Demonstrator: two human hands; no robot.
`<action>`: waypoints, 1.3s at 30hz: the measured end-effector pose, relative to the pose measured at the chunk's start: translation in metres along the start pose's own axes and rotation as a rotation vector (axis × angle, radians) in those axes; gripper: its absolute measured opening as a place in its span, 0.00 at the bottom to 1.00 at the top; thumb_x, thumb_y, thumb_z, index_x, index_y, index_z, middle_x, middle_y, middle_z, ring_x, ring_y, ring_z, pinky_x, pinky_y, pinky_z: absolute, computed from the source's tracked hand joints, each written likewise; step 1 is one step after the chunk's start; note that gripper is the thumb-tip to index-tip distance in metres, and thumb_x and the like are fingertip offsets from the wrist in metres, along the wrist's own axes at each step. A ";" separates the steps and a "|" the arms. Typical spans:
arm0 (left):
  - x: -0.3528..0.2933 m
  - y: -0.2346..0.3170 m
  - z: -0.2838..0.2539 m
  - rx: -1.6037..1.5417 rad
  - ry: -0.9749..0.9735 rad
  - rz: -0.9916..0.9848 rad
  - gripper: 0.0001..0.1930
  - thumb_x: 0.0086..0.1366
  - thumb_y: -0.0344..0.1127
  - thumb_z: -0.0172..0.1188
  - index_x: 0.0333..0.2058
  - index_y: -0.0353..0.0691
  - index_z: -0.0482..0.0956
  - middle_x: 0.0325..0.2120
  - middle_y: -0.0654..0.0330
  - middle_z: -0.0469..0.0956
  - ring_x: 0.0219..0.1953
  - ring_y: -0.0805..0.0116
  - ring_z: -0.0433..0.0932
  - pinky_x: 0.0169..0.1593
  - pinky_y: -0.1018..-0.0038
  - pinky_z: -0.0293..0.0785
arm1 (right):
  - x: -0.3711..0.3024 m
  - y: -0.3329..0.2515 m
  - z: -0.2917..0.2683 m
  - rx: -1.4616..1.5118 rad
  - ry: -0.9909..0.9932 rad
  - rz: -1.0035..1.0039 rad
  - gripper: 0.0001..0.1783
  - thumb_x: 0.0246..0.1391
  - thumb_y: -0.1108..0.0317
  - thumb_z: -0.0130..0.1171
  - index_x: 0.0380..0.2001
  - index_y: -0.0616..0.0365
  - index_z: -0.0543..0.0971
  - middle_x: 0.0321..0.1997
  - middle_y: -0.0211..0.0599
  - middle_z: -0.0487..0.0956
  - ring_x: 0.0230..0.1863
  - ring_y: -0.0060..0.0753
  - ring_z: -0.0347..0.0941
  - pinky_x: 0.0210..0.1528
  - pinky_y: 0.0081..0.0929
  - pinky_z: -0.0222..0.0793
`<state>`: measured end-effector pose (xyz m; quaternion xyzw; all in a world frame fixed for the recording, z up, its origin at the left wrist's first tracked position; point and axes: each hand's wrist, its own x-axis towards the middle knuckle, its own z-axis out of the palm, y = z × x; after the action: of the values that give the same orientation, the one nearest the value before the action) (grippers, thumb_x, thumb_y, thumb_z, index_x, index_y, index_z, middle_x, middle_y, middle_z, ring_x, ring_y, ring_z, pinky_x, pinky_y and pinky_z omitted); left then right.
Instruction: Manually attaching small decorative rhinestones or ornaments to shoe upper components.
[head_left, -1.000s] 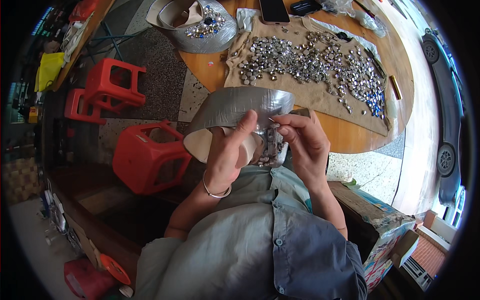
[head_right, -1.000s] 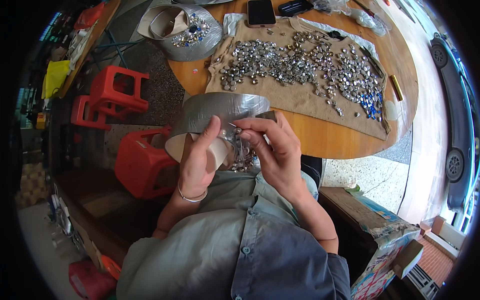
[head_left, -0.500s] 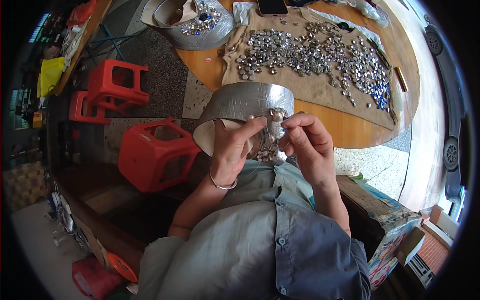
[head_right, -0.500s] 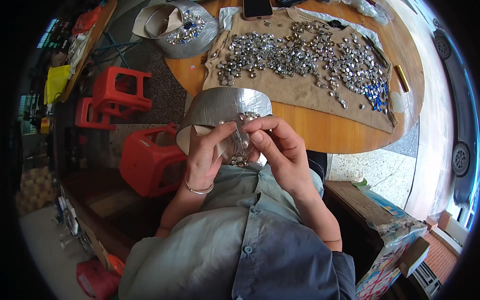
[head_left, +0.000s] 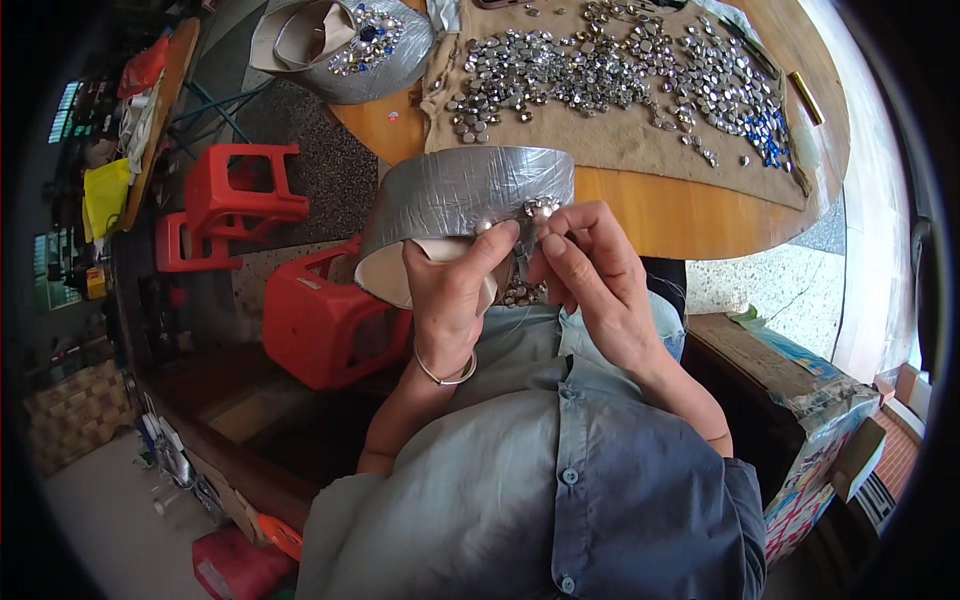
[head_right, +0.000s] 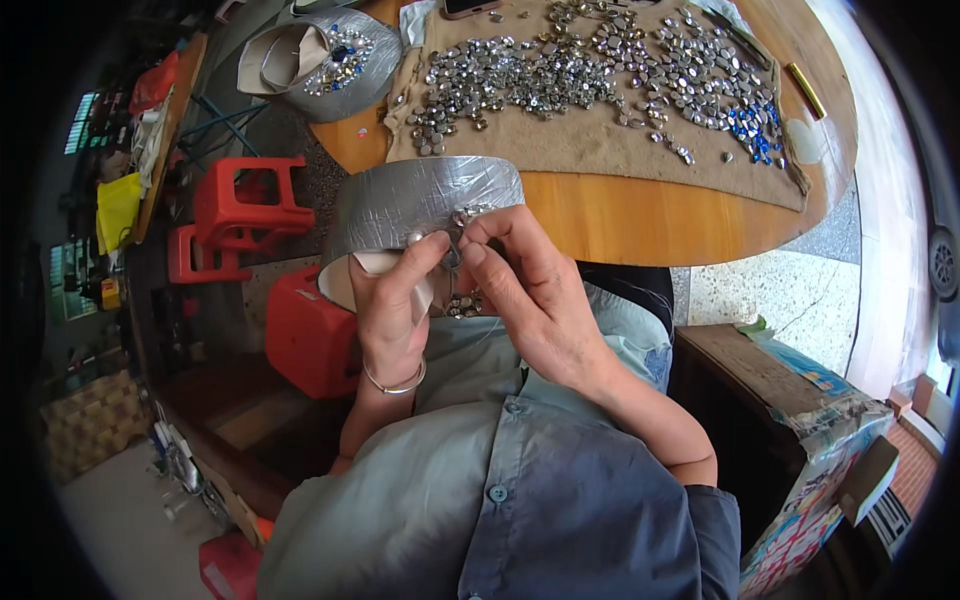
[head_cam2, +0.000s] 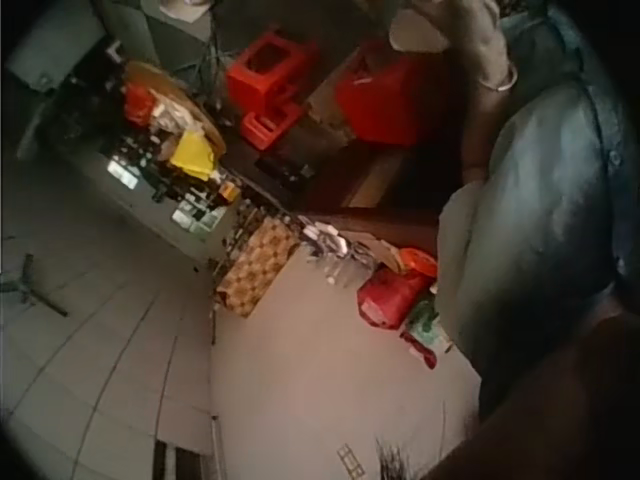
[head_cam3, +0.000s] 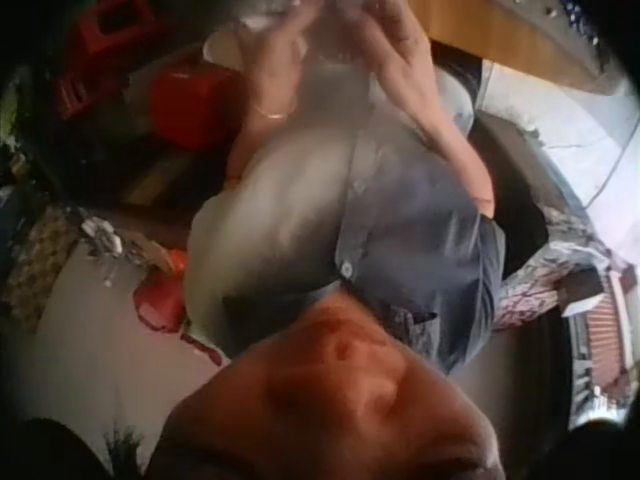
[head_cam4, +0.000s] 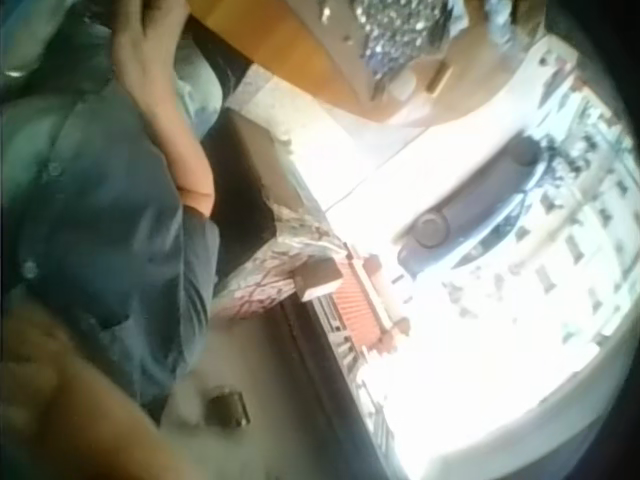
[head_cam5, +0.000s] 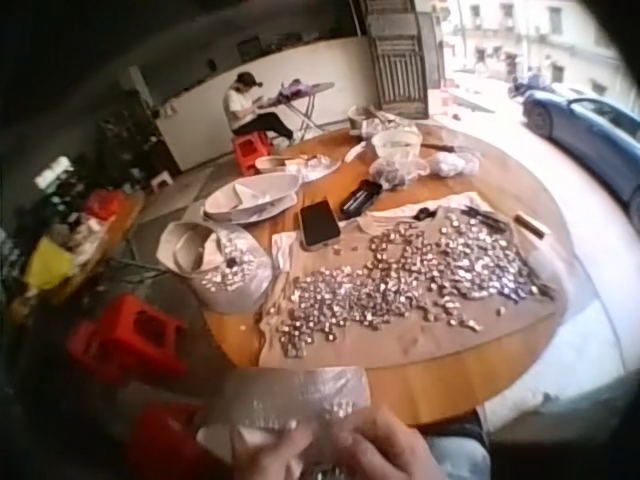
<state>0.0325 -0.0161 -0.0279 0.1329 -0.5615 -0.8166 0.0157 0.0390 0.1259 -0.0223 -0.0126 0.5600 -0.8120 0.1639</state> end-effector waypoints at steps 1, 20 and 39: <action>0.000 0.000 -0.001 0.006 -0.002 -0.004 0.13 0.50 0.20 0.59 0.36 0.34 0.74 0.31 0.59 0.77 0.32 0.73 0.77 0.36 0.77 0.73 | 0.000 -0.001 0.002 0.061 -0.004 0.090 0.06 0.60 0.68 0.48 0.34 0.60 0.68 0.24 0.26 0.71 0.24 0.12 0.62 0.24 0.12 0.59; -0.015 0.005 0.006 0.031 0.022 0.057 0.12 0.50 0.20 0.60 0.35 0.34 0.75 0.30 0.60 0.77 0.30 0.75 0.76 0.34 0.79 0.72 | -0.004 0.007 0.006 0.101 0.005 0.091 0.07 0.60 0.64 0.48 0.35 0.55 0.70 0.14 0.22 0.67 0.13 0.09 0.53 0.15 0.10 0.45; 0.005 0.034 -0.013 0.963 -0.399 0.908 0.07 0.45 0.26 0.63 0.27 0.43 0.80 0.26 0.65 0.78 0.27 0.67 0.74 0.35 0.73 0.69 | -0.005 -0.004 -0.011 0.025 -0.198 -0.028 0.19 0.62 0.65 0.42 0.52 0.58 0.54 0.33 0.36 0.71 0.23 0.19 0.66 0.27 0.17 0.65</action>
<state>0.0260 -0.0416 -0.0018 -0.2761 -0.8537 -0.3978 0.1916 0.0404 0.1384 -0.0221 -0.0987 0.5307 -0.8159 0.2074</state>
